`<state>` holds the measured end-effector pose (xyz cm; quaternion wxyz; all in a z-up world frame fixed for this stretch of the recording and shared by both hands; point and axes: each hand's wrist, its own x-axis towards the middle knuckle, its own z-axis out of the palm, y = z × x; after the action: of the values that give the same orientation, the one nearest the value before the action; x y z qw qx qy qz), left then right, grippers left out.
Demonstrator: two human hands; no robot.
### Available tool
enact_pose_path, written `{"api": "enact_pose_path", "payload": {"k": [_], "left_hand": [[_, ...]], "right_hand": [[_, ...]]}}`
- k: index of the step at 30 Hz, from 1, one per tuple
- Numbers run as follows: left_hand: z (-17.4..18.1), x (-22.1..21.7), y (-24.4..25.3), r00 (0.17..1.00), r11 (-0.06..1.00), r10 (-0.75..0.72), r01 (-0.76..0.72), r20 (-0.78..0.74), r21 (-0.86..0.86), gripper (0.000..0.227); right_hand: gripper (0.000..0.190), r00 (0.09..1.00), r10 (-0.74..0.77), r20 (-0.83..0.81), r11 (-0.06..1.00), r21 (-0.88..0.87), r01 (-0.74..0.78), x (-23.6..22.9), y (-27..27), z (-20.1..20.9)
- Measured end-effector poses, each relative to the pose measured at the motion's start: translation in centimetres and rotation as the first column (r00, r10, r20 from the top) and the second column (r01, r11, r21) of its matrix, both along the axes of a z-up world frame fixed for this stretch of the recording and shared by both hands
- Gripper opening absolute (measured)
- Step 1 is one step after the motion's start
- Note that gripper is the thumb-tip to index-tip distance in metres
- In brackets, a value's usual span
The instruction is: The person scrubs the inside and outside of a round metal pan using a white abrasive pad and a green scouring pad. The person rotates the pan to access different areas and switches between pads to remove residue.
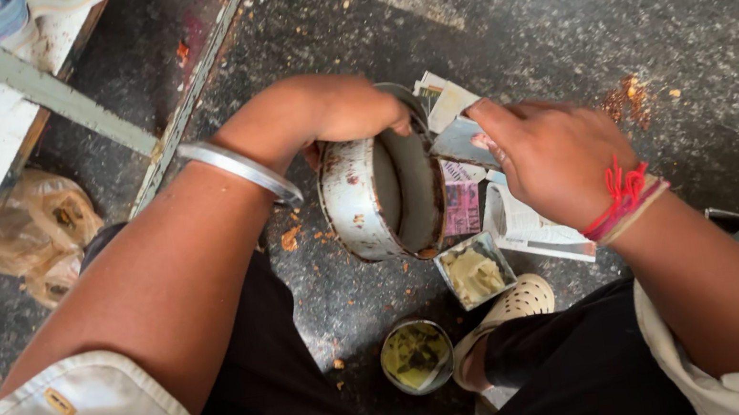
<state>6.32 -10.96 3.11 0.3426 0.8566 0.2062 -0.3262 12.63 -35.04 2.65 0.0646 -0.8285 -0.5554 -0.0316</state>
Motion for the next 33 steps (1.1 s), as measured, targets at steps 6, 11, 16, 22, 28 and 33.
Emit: {"api": "enact_pose_path", "payload": {"k": [6, 11, 16, 22, 28, 33], "left_hand": [[1.4, -1.8, -1.3, 1.000, 1.000, -0.026, 0.026, 0.004, 0.007, 0.061], [2.0, -2.5, -1.8, 0.999, 0.998, -0.045, 0.044, -0.020, -0.035, 0.065], [0.5, -1.9, -1.2, 0.997, 0.997, -0.072, 0.073, -0.043, 0.021, 0.067], [-1.0, -1.2, -0.7, 0.992, 0.991, -0.121, 0.122, -0.021, 0.061, 0.064], [0.1, -1.5, -1.2, 0.994, 0.994, -0.091, 0.095, -0.062, 0.051, 0.060], [0.8, -1.7, -1.4, 0.994, 0.998, -0.051, 0.053, -0.096, 0.016, 0.057]], "right_hand": [[0.022, 1.000, 0.002, 0.012, 0.997, -0.082, -0.001, -3.8, -0.6, 1.4], [0.025, 0.997, -0.058, -0.056, 0.973, -0.226, 0.044, -4.4, -0.4, 1.1], [0.049, 0.936, -0.027, -0.352, 0.991, -0.131, -0.020, -3.4, -0.7, 0.5], [0.040, 0.961, 0.190, -0.200, 0.979, 0.118, -0.169, -2.1, -1.2, 1.4], [0.043, 0.951, 0.298, -0.083, 0.953, 0.083, -0.291, -2.9, -0.9, 1.4], [0.046, 0.954, 0.289, -0.075, 0.951, 0.135, -0.278, -3.3, -0.6, 0.8]]}}
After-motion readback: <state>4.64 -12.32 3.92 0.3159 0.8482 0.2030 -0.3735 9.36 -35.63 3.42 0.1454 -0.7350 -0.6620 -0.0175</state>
